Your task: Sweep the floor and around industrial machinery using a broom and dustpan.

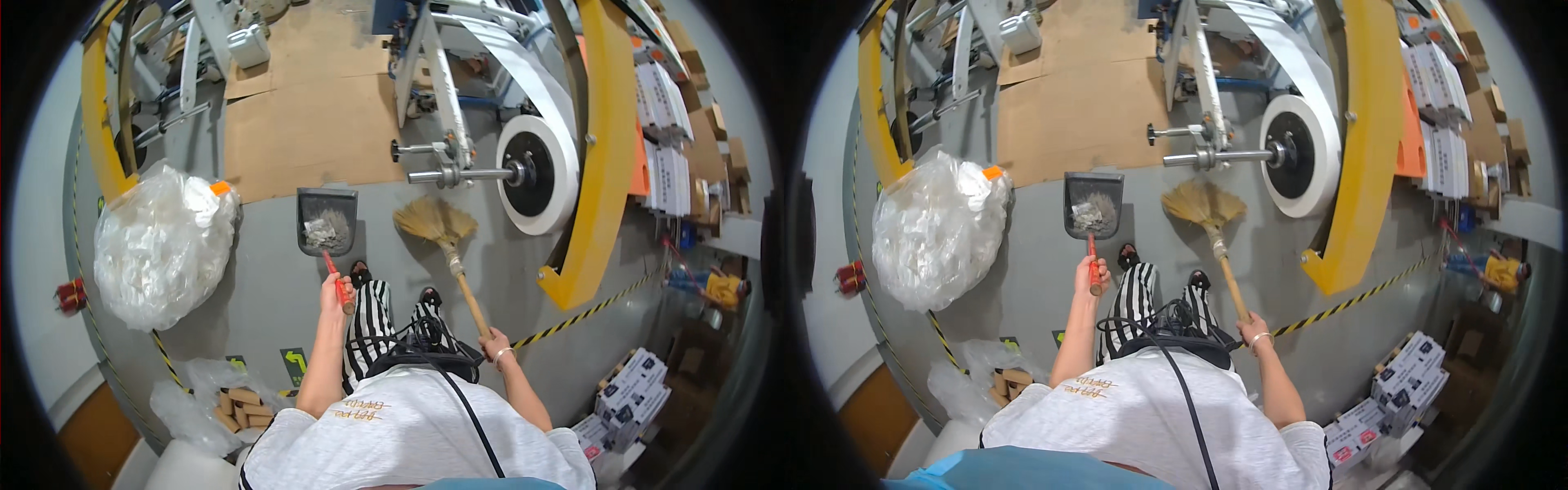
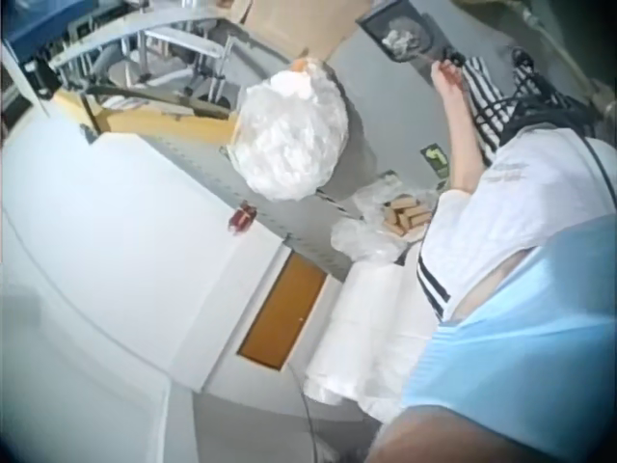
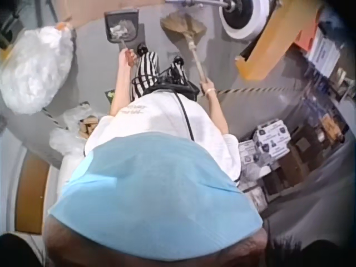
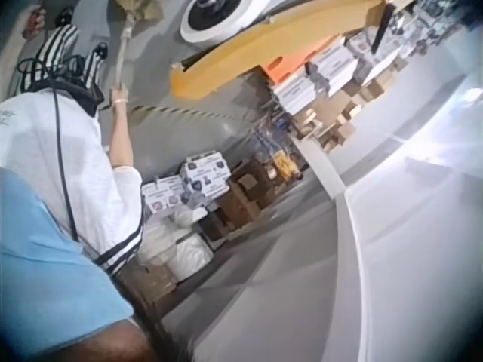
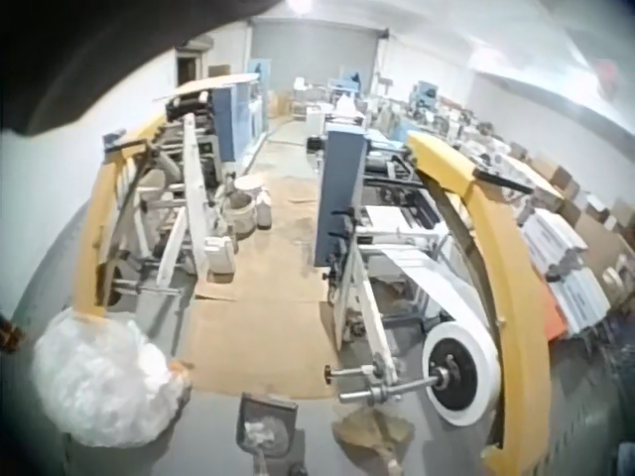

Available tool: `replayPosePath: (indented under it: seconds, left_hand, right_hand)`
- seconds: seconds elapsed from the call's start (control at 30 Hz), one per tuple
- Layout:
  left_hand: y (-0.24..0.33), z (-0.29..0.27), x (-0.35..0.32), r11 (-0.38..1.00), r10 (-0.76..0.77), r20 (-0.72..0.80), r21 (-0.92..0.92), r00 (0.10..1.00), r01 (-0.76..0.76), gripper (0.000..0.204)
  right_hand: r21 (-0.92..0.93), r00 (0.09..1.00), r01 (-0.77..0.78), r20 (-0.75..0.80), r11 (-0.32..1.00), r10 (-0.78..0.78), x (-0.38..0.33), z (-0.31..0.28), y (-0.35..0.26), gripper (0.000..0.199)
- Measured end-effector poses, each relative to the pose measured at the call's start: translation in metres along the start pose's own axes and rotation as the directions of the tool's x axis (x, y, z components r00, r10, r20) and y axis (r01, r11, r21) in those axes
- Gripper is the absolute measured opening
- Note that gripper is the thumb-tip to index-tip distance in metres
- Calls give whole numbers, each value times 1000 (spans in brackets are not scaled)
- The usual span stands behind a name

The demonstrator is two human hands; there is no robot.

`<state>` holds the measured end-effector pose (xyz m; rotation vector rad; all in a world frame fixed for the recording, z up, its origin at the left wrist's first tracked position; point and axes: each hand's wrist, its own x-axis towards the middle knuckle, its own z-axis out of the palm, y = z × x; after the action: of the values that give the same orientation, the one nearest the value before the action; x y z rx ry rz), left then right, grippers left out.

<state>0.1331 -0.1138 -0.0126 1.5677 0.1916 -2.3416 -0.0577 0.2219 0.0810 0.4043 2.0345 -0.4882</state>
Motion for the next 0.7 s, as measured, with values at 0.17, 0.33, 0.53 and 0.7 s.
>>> replayPosePath:
  seconds: [0.17,0.33,0.53,0.7]
  left_hand:
    - [-45,20,-1,996,-44,26,78,999,42,11]
    - [-131,24,27,963,-151,43,232,988,137,10]
    - [-273,46,64,824,-337,-35,473,941,312,6]
    - [-409,101,84,662,-408,-64,666,911,344,8]
  right_hand:
    - [79,999,-34,2,996,34,2,-19,62,52]
    - [246,997,-41,-55,968,56,11,-57,149,53]
    - [122,984,-50,-165,991,70,35,-130,258,56]
    - [563,962,-4,-225,826,158,32,-159,351,34]
